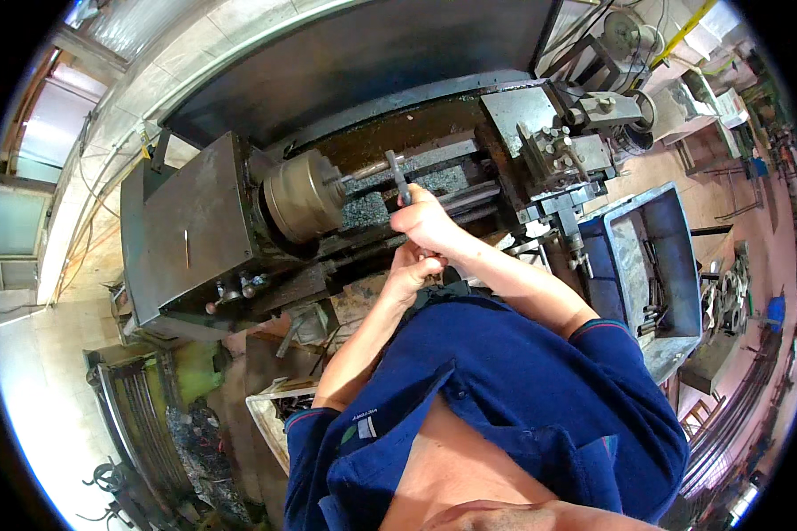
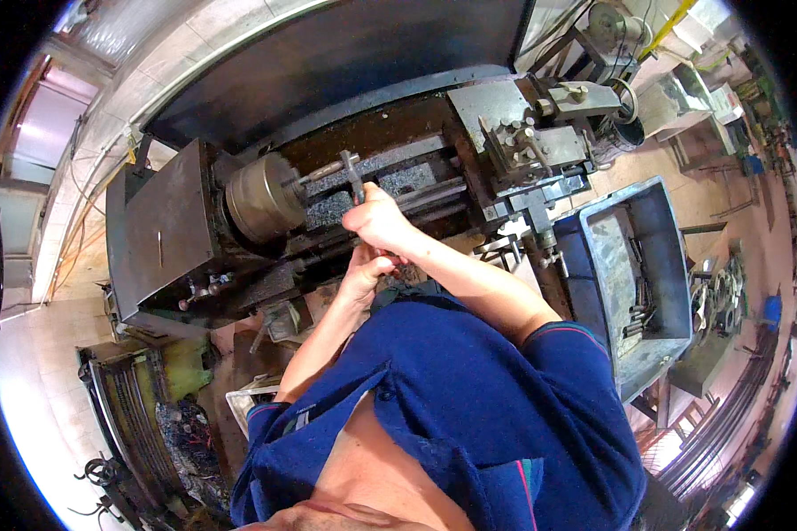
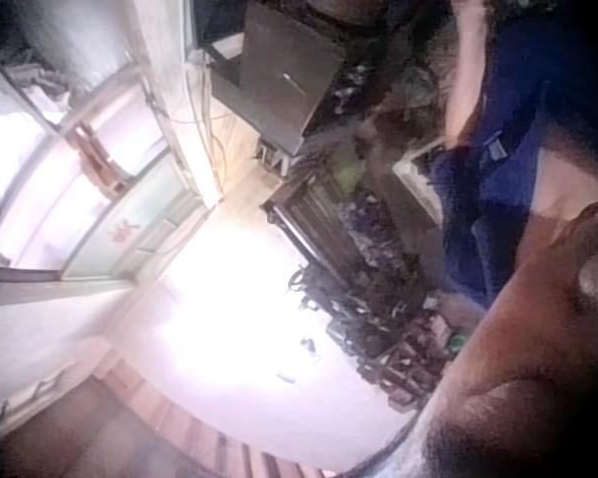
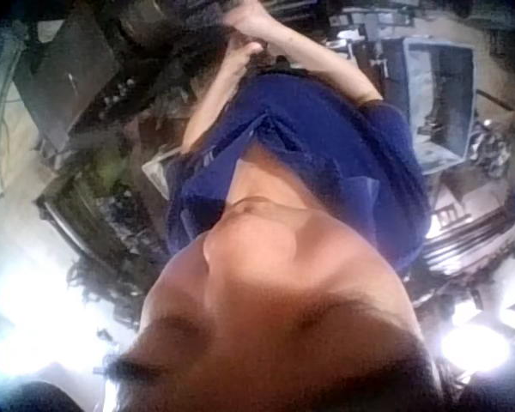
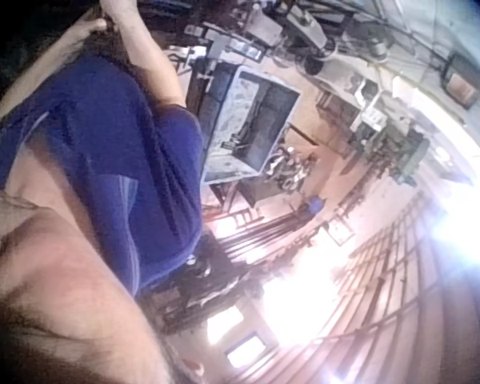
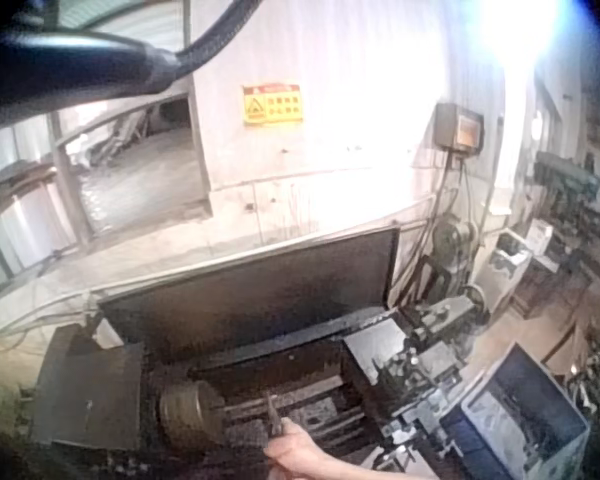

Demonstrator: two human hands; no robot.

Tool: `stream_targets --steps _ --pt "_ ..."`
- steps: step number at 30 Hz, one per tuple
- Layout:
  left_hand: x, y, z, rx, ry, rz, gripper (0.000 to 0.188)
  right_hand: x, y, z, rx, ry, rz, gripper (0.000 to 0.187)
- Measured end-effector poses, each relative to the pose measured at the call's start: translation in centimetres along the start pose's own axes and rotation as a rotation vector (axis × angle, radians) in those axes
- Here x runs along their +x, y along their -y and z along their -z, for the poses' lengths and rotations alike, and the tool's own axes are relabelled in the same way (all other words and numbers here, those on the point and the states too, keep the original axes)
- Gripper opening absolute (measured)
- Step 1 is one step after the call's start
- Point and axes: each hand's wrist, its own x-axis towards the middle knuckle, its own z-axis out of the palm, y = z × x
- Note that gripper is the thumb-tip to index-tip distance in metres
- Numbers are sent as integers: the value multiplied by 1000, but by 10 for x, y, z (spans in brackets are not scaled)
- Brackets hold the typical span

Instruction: The person repeatedly picks up small metal rods from a bin, places them into a rotating grinding machine, and then removes the processed rods to place them into a collection bin. The task involves a repetitive cycle of loading, grinding, and unloading metal parts.

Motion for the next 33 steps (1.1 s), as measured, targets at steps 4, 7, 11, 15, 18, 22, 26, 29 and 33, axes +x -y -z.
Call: stream_targets --steps 4,7,11,15,18,22,26,29,33 --pt "-11 -4 9 17 -26 -56 39 -1 6 -11 -33 29 88 21" --pt "-16 -18 -11 21 -47 -32 40 -7 13 -4 86 82 13 18" --pt "-2 -6 -5 124 56 -89 45 -3 3 6 124 43 29 16" --pt "-8 -4 2 108 -54 -133 44 -6 12 -7 -11 41 60 18" --pt "-11 -8 -7 97 -62 -94 45 -4 6 -1 90 107 86 17" --pt "0 0 -3 133 24 -77 43 -5 -2 8 175 52 48 18" --pt "-8 -9 0 98 -12 -83 45 -3 6 -4 -34 39 81 19" --pt "-2 -3 -2 183 12 -126 39 -3 -2 0 113 76 114 16" --pt "3 3 -3 158 22 -139 39 -9 0 7 211 21 106 14"
